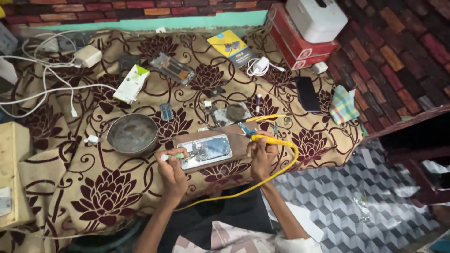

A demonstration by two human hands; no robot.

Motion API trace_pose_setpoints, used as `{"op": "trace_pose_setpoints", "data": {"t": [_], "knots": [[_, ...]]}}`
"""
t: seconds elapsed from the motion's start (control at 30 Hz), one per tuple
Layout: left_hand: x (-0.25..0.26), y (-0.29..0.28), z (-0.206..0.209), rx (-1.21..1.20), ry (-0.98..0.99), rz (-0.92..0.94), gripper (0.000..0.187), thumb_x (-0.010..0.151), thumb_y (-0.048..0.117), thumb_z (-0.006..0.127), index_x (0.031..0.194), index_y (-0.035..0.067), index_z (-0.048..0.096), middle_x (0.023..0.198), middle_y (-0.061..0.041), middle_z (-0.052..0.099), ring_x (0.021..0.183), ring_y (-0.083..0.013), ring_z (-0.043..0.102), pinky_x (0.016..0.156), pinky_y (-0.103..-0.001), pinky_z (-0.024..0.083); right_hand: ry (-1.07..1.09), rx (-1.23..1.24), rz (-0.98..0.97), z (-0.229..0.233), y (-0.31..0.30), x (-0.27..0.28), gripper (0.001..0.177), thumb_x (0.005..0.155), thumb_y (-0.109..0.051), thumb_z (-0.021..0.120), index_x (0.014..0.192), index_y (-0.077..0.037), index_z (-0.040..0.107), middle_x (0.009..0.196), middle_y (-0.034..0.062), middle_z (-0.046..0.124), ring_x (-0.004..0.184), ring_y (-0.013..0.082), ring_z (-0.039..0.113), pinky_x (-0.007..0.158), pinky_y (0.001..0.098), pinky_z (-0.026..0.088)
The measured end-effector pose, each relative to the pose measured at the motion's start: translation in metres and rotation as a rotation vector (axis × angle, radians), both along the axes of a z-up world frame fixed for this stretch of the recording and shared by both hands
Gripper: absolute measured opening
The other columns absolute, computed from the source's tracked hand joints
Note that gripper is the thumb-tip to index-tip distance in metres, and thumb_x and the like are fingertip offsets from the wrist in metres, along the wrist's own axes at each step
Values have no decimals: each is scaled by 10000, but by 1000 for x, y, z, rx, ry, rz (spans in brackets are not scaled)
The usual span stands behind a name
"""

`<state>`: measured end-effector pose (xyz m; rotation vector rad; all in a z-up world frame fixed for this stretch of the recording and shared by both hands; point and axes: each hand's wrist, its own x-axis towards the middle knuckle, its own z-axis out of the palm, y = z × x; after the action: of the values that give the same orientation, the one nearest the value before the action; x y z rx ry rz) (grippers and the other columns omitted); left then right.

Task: The person uses a soldering iron and a small tube of flux to work on a disassembled smartphone motherboard. They repeatedly apply flux and solder to various points on the circuit board while seated at a cluttered workbench.

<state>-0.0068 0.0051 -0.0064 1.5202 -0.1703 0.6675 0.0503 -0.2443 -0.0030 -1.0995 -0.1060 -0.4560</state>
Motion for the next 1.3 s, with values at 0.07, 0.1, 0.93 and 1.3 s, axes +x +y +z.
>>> {"op": "trace_pose_setpoints", "data": {"t": [0.07,0.1,0.93,1.3], "knots": [[2,2,4,1,-92,-18,261,1198,299,347,1167,40,340,1037,-165,645,899,-148,573,861,-330,489,-10,56,-3,-17,6,10,291,1116,-304,511,1037,-25,547,707,23,480,480,102,455,420,243,373],[1,1,4,-7,-44,-4,259,1175,299,350,1149,41,343,1017,-164,653,829,-135,545,807,-313,479,-14,76,-5,-23,4,12,329,1131,-327,495,985,-35,528,693,15,456,452,94,427,393,246,354],[5,0,5,-146,70,-50,288,1154,355,364,1135,70,324,998,-148,663,729,-84,459,671,-236,399,-75,-12,-40,-54,19,-2,357,1097,-370,524,970,-41,471,648,98,553,438,153,500,404,266,398],[0,1,5,-138,86,-55,305,1146,373,357,1122,71,323,960,-140,650,662,-62,376,609,-221,332,-1,-32,-55,-48,21,-2,337,1094,-364,509,956,-58,472,694,74,563,458,124,498,420,240,375]]}}
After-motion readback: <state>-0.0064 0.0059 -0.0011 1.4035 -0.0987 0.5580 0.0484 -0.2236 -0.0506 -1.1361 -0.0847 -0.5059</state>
